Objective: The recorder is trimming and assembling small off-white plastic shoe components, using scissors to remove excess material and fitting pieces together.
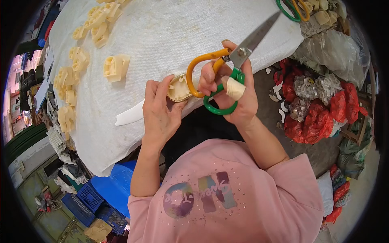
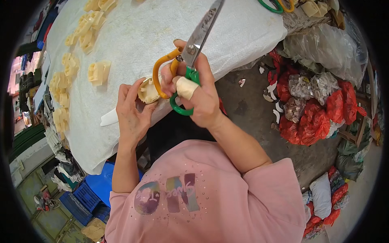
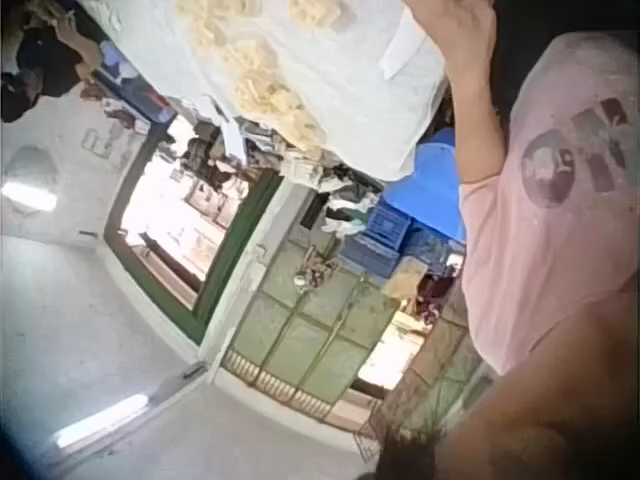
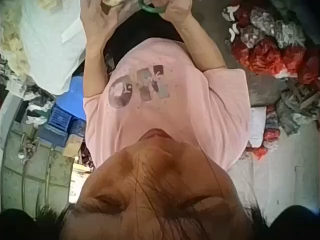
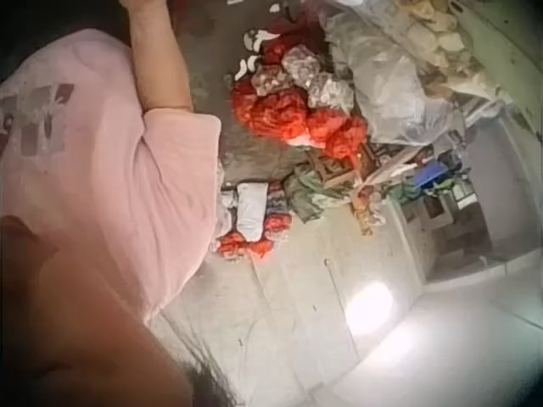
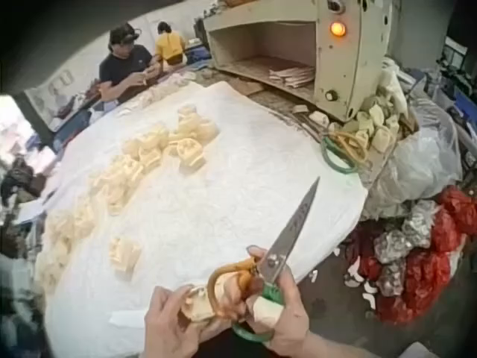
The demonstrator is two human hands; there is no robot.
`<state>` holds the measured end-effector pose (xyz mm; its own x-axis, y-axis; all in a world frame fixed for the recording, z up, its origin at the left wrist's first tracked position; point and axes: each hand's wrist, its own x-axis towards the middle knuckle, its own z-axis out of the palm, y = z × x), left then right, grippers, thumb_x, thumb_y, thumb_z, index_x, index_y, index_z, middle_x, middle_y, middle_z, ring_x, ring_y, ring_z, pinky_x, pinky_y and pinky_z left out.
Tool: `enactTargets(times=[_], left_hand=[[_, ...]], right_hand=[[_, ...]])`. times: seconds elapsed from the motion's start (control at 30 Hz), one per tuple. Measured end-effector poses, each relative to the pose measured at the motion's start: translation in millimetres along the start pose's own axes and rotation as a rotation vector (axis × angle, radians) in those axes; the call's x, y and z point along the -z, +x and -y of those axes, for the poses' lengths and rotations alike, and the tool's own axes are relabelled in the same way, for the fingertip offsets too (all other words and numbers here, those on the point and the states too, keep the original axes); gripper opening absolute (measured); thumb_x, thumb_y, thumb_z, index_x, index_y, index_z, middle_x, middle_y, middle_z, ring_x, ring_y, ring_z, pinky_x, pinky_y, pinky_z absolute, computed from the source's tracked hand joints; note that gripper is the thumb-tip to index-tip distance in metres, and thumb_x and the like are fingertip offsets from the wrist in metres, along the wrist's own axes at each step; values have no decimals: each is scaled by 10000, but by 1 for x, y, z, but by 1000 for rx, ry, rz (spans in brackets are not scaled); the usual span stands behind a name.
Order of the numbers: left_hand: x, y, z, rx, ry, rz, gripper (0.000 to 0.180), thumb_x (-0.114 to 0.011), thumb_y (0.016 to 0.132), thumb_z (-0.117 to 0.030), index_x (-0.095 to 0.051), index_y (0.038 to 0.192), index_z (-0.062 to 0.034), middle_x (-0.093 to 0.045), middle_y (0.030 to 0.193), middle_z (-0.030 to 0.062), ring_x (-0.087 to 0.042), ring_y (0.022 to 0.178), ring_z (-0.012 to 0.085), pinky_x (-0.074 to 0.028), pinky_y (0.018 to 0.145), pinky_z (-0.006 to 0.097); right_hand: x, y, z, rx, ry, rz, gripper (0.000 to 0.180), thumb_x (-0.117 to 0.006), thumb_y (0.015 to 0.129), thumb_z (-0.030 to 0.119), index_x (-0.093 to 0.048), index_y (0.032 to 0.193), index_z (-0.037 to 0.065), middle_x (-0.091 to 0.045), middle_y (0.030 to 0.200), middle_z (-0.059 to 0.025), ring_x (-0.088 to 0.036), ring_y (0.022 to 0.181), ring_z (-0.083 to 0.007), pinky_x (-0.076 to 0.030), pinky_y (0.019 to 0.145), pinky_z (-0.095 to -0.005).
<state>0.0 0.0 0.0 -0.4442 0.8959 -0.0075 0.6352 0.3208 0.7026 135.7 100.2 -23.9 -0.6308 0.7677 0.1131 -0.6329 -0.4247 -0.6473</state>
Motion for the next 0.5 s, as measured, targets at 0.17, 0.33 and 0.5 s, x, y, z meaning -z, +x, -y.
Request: enactTargets(times=[0.17,0.33,0.5], left_hand=[[-2,11,5,-47,21,-26,537,-697,648,26,-573,1167,-36,-443,883,80,-502,814,210,-440,730,294],[-1,4,3,-42,13,-15,539,-701,645,27,-573,1165,-36,-441,880,79,-499,809,213,-439,732,297],[-1,4,7,-83,44,-29,548,-712,634,26,-574,1161,-36,-441,880,79,-497,804,212,-439,727,295]], right_hand=[[6,15,17,59,103,29,618,-478,875,172,-218,1435,147,-439,903,-112,-421,747,-161,-378,683,-337],[4,7,3,1,78,52,622,-478,883,193,-203,1438,147,-440,903,-119,-429,759,-164,-375,685,-333],[-3,21,17,80,38,66,604,-481,884,199,-229,1430,139,-443,894,-118,-426,760,-162,-373,687,-331]])
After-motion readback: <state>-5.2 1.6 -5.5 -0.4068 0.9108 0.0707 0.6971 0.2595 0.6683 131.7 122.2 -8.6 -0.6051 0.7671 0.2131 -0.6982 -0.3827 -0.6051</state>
